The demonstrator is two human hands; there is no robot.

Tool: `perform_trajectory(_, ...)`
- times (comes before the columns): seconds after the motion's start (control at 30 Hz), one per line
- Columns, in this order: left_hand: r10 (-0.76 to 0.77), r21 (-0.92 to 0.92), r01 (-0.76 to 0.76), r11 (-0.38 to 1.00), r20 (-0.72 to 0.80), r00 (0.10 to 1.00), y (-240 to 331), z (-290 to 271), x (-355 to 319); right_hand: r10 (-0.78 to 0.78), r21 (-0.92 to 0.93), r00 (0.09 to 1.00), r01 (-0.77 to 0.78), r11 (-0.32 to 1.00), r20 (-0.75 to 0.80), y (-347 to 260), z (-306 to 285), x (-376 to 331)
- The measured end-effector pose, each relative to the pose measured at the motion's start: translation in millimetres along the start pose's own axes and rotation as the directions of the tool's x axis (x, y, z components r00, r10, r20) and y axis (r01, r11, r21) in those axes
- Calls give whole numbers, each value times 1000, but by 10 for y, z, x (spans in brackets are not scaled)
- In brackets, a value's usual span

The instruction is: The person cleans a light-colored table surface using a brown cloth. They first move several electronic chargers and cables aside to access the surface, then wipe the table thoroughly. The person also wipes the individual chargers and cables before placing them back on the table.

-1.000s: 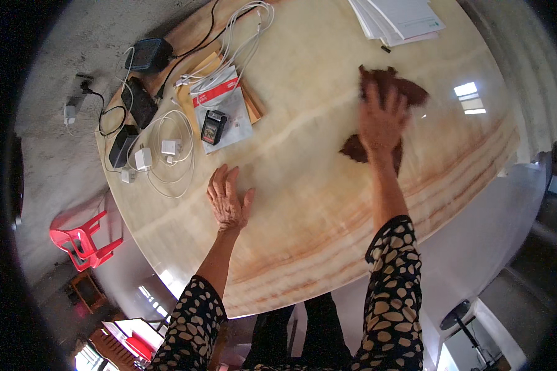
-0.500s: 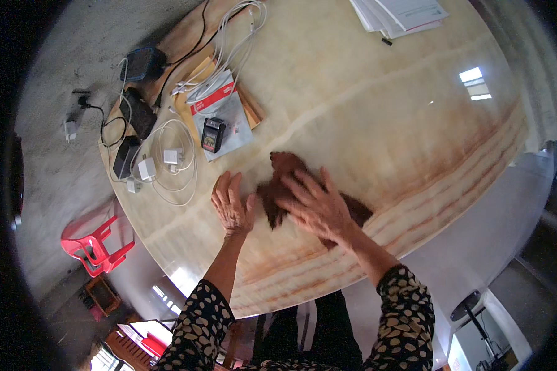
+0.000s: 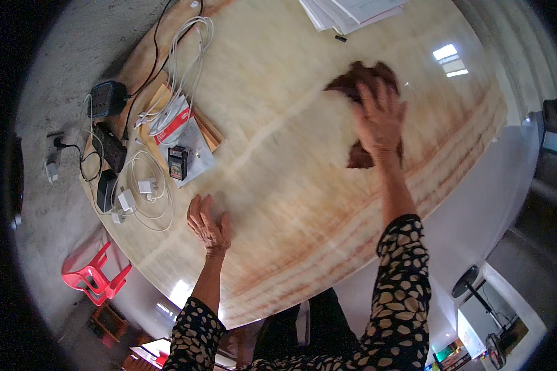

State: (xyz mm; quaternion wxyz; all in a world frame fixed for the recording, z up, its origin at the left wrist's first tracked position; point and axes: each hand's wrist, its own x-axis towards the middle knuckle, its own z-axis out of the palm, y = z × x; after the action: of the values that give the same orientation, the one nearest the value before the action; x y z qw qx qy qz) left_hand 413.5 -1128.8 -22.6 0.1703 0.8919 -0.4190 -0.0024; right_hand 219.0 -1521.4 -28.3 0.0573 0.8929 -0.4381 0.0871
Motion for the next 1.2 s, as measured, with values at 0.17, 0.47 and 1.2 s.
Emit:
perform_trajectory(0.17,-4,43,4,999,10,1000,18,-45,23,457,-131,887,-445,886,72,924,38,-626)
perform_trajectory(0.47,51,33,-50,998,-34,998,-6,16,2,-86,119,995,91,989,-47,-1125,-375,-1048)
perform_trajectory(1.2,14,75,-9,997,-71,997,19,123,-10,-34,121,992,20,992,118,692,-683,-1761)
